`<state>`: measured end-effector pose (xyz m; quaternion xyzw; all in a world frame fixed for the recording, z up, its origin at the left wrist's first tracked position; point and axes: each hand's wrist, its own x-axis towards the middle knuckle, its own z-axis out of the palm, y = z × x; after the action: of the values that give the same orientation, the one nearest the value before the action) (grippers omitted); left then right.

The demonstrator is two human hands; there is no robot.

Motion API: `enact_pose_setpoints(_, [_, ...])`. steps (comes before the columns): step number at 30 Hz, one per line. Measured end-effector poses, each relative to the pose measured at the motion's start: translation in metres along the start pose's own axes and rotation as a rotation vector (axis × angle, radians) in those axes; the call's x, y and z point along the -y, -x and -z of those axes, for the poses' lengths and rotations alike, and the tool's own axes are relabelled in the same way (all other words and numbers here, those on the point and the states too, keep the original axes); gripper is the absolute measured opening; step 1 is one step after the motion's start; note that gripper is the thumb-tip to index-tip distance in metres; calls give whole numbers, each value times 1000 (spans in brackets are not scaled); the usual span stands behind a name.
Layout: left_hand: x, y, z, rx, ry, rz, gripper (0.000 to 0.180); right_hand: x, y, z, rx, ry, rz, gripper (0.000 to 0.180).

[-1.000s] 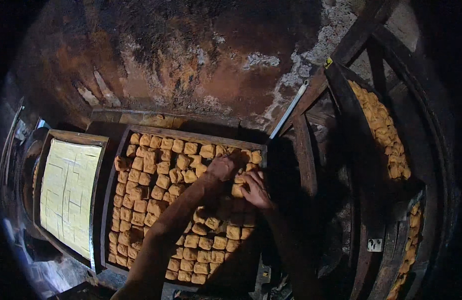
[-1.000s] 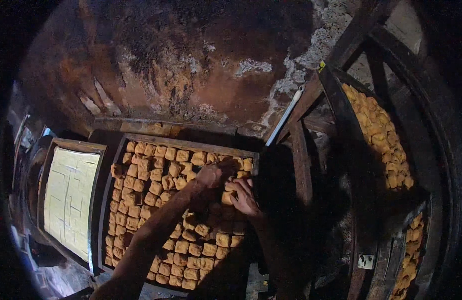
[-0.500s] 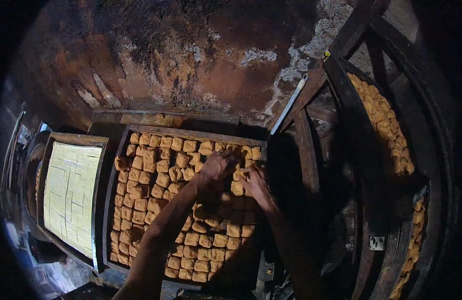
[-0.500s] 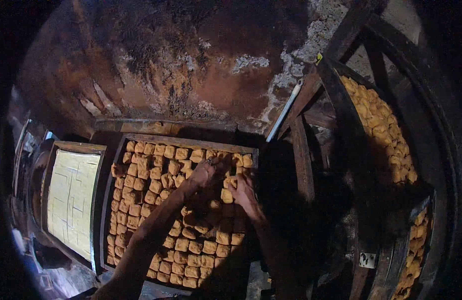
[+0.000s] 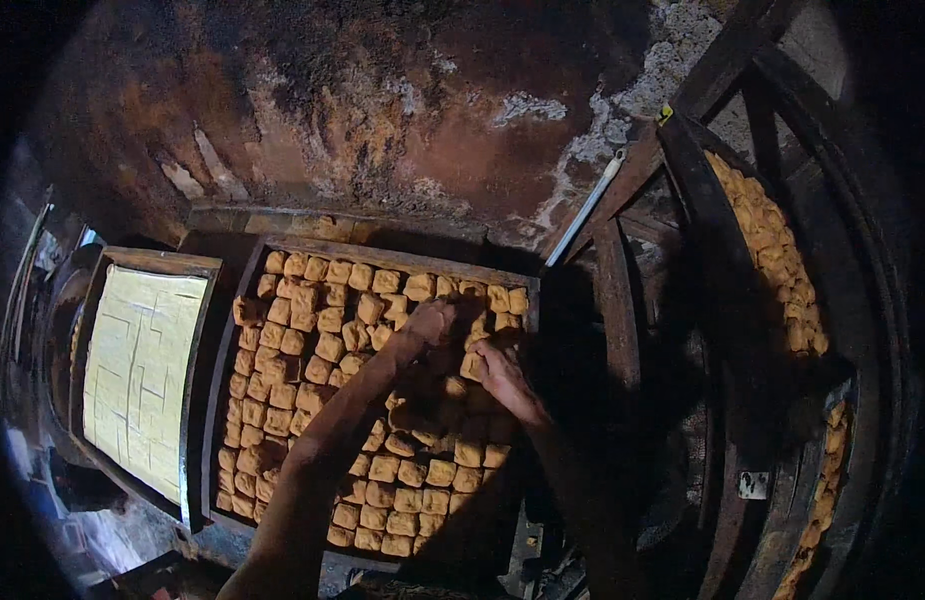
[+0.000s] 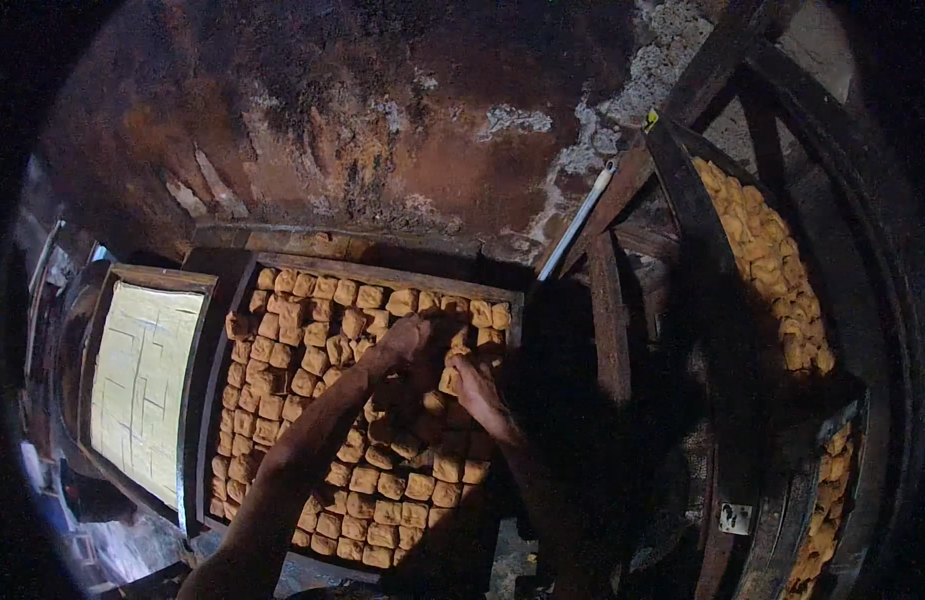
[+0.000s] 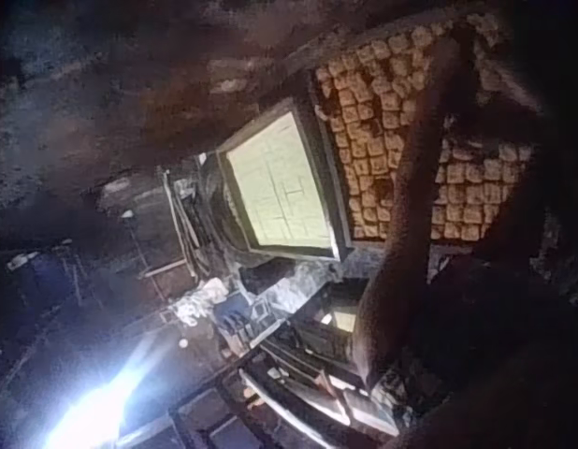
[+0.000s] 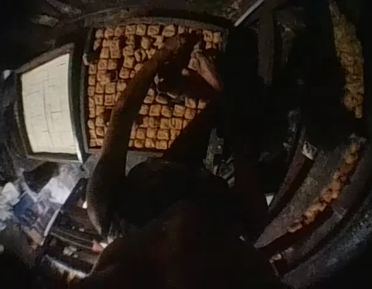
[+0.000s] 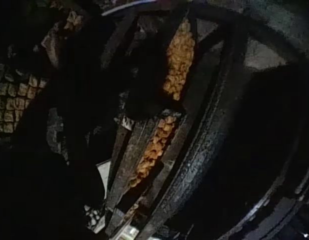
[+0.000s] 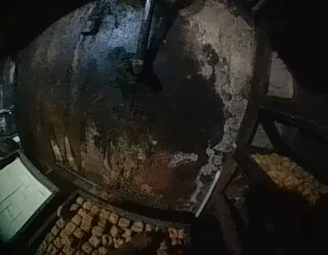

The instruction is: The person stirs food items in a large vat of liquid using a long-handled tool and then arranges the cooked items in a wooden tray before carrying the tray across the room.

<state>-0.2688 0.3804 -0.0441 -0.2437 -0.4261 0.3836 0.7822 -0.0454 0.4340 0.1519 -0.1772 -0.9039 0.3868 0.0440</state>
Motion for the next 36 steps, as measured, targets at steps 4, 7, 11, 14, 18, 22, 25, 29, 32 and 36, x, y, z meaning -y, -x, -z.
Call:
enact_pose_setpoints(4, [-6, -3, 12, 106, 134, -67, 17, -5, -14, 1, 136, -102, -190, 24])
enact_pose_setpoints(7, [-4, -35, 28, 163, 4, -91, 22, -20, -4, 3, 130, 403, 127, 24])
enact_pose_setpoints(11, [-18, -16, 47, 140, -135, -135, 26, -3, -7, -13, 62, 399, 284, 25])
enact_pose_setpoints(14, [-28, 26, 61, 68, -274, -200, 31, 12, -13, -12, 237, 212, 90, 23])
enact_pose_setpoints(18, [-8, 3, 73, 130, -405, -334, 31, -25, -18, 10, -106, 253, 110, 17])
enact_pose_setpoints(22, [13, 6, 48, 177, -542, -230, 32, -30, -37, -5, -44, 363, 16, 28])
enact_pose_setpoints(25, [27, 11, 44, 223, -635, -190, 33, -9, -42, -9, 2, 346, -154, 36])
enact_pose_setpoints(29, [40, 13, 46, 296, -746, -170, 36, 5, -45, -11, 138, 348, -204, 44])
enact_pose_setpoints(32, [48, 18, 48, 340, -839, -218, 39, 1, -43, -21, 105, 388, -215, 44])
enact_pose_setpoints(36, [78, -21, 60, 525, -936, -365, 28, -36, -29, -13, -17, 85, -259, 40])
